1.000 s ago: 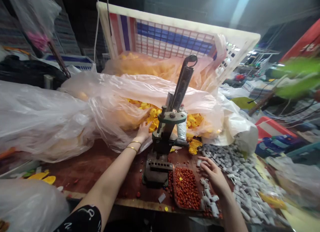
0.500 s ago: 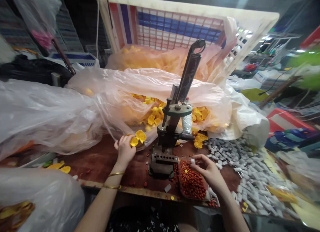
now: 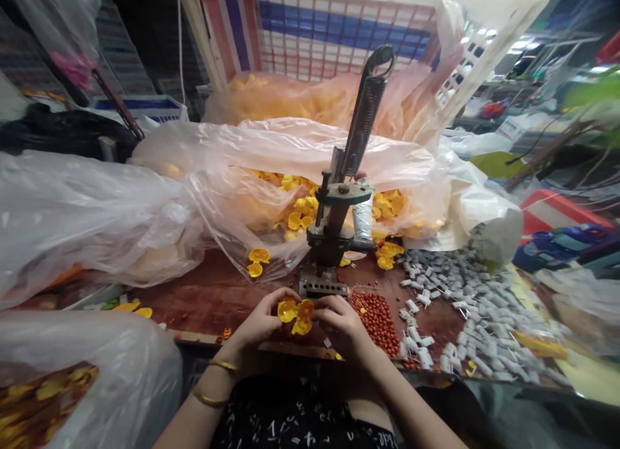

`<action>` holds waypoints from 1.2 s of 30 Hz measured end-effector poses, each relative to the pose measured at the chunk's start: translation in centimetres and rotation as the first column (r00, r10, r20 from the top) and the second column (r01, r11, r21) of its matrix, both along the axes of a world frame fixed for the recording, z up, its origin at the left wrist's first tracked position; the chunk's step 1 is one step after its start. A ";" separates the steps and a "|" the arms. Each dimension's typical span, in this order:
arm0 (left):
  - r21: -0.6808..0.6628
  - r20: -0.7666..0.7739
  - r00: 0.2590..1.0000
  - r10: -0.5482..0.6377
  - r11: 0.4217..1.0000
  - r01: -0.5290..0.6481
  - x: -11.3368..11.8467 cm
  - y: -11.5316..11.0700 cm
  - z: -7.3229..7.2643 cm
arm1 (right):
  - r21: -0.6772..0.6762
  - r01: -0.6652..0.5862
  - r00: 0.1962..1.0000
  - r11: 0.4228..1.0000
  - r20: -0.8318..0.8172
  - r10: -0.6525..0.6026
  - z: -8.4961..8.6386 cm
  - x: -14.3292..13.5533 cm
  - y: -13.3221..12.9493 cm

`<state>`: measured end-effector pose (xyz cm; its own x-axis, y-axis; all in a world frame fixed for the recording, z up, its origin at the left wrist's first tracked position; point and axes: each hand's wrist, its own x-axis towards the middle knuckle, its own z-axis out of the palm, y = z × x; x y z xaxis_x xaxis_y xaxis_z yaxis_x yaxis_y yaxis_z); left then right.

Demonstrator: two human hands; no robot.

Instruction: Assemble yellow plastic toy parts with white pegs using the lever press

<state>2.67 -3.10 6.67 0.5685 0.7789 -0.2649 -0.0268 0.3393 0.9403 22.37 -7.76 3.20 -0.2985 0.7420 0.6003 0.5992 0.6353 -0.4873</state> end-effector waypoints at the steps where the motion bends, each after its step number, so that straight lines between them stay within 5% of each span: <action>1: -0.039 0.024 1.000 -0.006 0.999 0.007 0.1 0.0 0.2 | 0.019 -0.002 0.999 1.000 0.038 0.001 0.1 0.3 -0.2; 9: -0.141 0.069 0.997 -0.038 0.989 0.048 1.0 0.0 0.5 | 0.026 0.028 0.983 0.999 0.183 -0.032 0.4 -0.1 -2.0; 12: -0.218 0.164 0.985 -0.054 0.972 0.090 0.7 0.3 0.6 | -0.064 0.063 0.997 0.996 0.038 -0.061 -0.2 -0.6 -2.4; 16: -0.358 0.332 0.938 0.102 0.933 0.025 0.8 -0.3 0.7 | -0.165 -0.100 0.965 0.981 -0.255 0.055 -0.3 -1.2 -2.8; 21: -0.134 0.267 0.941 0.207 0.975 -0.177 2.7 -2.9 -0.2 | -0.254 0.047 0.934 0.966 -0.332 -0.133 -0.2 -0.9 -3.0; 26: 0.014 0.060 0.944 0.323 0.946 -0.325 2.5 -3.5 -1.9 | -0.405 0.175 0.979 0.897 -0.025 -0.203 0.6 2.9 -2.5; 29: -0.047 0.079 0.913 0.401 0.916 -0.398 1.9 -3.0 -2.0 | -0.452 0.554 0.819 0.699 0.450 -0.357 1.5 6.1 -1.9; 31: -0.104 0.141 0.881 0.451 0.892 -0.440 1.9 -2.7 -1.8 | -0.442 0.710 0.667 0.548 0.672 -0.322 1.8 7.5 -1.6; 32: -0.124 0.160 0.866 0.473 0.880 -0.458 2.0 -2.7 -1.7 | -0.446 0.730 0.636 0.518 0.720 -0.277 1.8 8.0 -1.4; 36: -0.148 0.123 0.828 0.547 0.835 -0.530 2.6 -2.4 -1.4 | -0.475 0.681 0.672 0.558 0.708 -0.217 1.1 8.7 -1.1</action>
